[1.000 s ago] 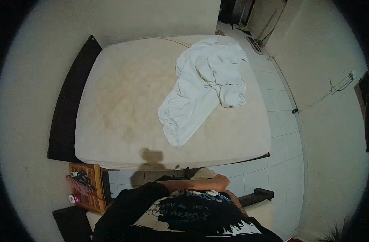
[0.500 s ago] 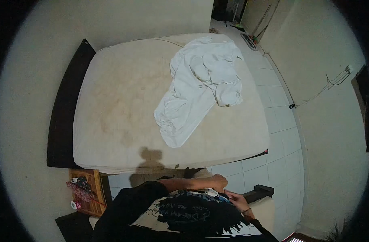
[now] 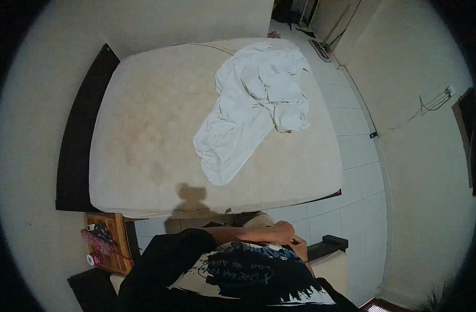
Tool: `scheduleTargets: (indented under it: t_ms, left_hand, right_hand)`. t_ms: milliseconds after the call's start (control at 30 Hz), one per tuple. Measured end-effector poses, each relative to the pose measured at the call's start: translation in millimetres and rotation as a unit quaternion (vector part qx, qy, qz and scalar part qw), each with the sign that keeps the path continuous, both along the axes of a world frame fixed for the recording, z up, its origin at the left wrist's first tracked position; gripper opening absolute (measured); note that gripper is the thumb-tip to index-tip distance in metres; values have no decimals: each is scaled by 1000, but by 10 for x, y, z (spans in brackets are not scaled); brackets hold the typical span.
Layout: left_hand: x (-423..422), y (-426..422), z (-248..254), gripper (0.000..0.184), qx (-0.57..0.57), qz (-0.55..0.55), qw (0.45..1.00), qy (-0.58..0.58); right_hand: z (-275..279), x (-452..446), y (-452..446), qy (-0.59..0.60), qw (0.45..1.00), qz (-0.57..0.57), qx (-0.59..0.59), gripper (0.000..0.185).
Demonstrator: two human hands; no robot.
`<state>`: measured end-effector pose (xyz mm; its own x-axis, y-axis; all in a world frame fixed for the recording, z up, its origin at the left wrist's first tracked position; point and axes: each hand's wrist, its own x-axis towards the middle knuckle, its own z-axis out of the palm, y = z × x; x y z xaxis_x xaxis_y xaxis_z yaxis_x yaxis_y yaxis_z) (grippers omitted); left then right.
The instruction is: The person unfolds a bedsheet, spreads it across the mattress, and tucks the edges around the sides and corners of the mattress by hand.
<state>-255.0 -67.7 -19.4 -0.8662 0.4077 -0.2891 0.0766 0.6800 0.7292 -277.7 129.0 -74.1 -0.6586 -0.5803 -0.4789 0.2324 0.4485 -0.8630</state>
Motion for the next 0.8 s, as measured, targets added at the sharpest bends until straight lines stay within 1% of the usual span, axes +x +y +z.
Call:
scheduleTargets:
  t_ms: [33, 67, 100, 133, 167, 233, 267, 333, 400, 433, 533, 600, 633, 700, 800]
  left_hand:
    - [-11, -61, 89, 33, 16, 21, 999, -21]
    - [-8, -77, 143, 33, 33, 45, 998, -43]
    - [-1, -37, 74, 33, 37, 55, 996, -64]
    - [-9, -14, -53, 33, 38, 65, 994, -84]
    - [-26, -18, -188, 33, 39, 74, 991, -104]
    - [-21, -127, -340, 34, 142, 70, 984, -85]
    - [-18, -200, -419, 34, 195, 67, 976, -74]
    - [23, -470, -802, 34, 295, 124, 943, -91]
    - [305, -1057, -668, 40, 165, 174, 963, -125]
    - [563, -1281, -975, 43, 106, 210, 968, -91]
    - [1606, -1782, -1439, 41, 18, 320, 933, -164]
    - [2285, -1811, -1531, 40, 27, 384, 898, -212]
    - [2533, -1749, -1526, 39, 39, 417, 878, -233]
    - [2820, -1574, -1470, 39, 77, 469, 844, -248]
    - [2925, -1386, -1412, 39, 116, 537, 798, -246]
  right_hand:
    - [70, -56, -97, 44, 998, 28, 24, 15]
    - [202, -96, -107, 13, 998, 42, 38, 13]
    - [496, -120, -157, -18, 997, 57, 49, 12]
    - [646, -153, -204, -48, 995, 73, 58, 10]
    - [641, -179, -218, -57, 995, 73, 36, 10]
    - [627, -198, -178, -78, 994, 70, -4, 9]
    - [538, -217, -142, -61, 996, 65, -25, 9]
    - [297, -275, -62, -23, 996, 54, -66, 11]
    - [323, -350, 130, -38, 993, 113, 0, 13]
    - [329, -382, 230, -45, 988, 143, 32, 15]
    - [263, -292, 622, -251, 964, 88, -7, 18]
    - [-133, -234, 1190, -276, 940, 180, 90, 18]
    - [-276, -237, 1319, -287, 921, 225, 136, 18]
    - [-250, -292, 1294, -269, 938, 205, 76, 17]
    - [231, -445, 1040, -238, 956, 172, -9, 17]
